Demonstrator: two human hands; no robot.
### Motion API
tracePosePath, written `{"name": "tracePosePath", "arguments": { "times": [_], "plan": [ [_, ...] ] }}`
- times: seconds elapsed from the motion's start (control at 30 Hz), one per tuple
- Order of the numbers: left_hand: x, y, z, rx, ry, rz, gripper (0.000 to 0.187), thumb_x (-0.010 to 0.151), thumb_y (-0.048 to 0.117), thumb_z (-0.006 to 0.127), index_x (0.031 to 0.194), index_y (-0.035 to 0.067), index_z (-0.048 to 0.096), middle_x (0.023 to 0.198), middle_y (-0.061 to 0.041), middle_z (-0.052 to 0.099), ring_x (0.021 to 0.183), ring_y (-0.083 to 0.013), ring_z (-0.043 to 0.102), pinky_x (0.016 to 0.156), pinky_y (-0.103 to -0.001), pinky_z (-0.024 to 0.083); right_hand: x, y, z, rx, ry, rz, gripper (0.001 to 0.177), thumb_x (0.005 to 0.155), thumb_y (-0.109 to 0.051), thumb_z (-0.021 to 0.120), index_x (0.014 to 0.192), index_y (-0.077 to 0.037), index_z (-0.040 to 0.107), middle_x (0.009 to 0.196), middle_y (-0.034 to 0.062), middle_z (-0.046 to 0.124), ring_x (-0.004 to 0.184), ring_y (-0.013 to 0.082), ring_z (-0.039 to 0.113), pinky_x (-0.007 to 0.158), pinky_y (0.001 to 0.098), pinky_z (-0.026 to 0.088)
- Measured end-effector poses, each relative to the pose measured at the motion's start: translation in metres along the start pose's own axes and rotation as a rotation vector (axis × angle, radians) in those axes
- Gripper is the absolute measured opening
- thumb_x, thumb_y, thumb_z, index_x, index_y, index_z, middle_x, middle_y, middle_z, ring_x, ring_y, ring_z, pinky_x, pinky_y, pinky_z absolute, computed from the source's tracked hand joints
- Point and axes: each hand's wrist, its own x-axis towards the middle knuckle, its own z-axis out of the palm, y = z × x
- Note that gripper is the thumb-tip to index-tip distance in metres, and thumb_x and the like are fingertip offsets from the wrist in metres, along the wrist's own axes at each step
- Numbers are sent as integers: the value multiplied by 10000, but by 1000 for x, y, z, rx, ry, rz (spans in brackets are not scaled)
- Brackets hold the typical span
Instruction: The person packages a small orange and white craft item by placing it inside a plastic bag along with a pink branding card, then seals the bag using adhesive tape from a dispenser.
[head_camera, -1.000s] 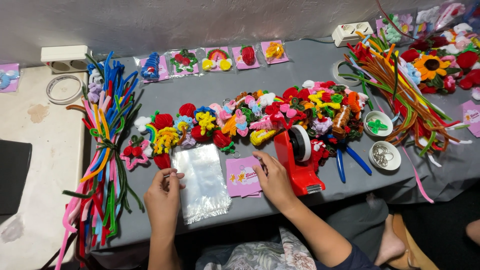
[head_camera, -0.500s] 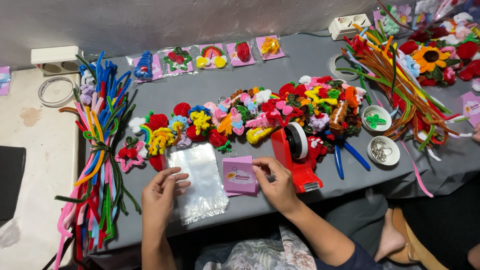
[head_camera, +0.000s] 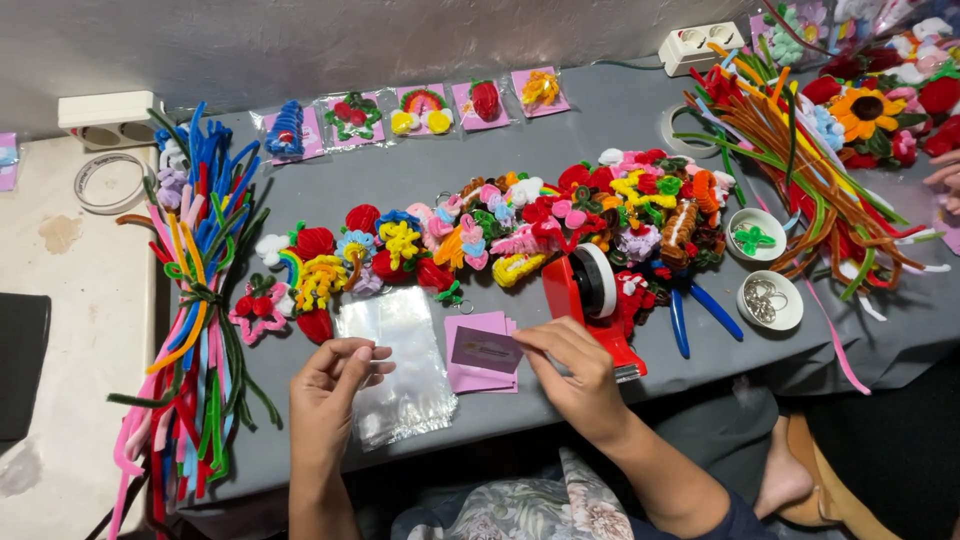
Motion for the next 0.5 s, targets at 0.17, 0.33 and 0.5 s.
{"name": "tracePosePath", "arguments": {
  "times": [0.17,0.33,0.5],
  "plan": [
    [-6,6,20,-22,-69,24,154,919,39,660,1022,-73,683,928,-201,771,827,-257,750,765,-319,581,1,2,-35,89,201,54,267,804,160,678,1052,60,693,996,132,718,820,188,659,758,254,535],
    [-9,13,42,-35,-139,35,172,895,28,680,1023,-87,691,909,-194,771,838,-247,743,786,-321,596,28,7,-56,337,379,175,202,940,102,643,1135,60,619,922,153,709,806,182,713,750,243,601],
    [-7,21,57,28,-169,26,141,885,35,698,988,-58,722,879,-154,790,826,-198,745,761,-285,593,53,17,-49,462,256,241,201,941,69,662,1139,40,641,971,143,721,819,181,734,795,245,614]
  ]
}}
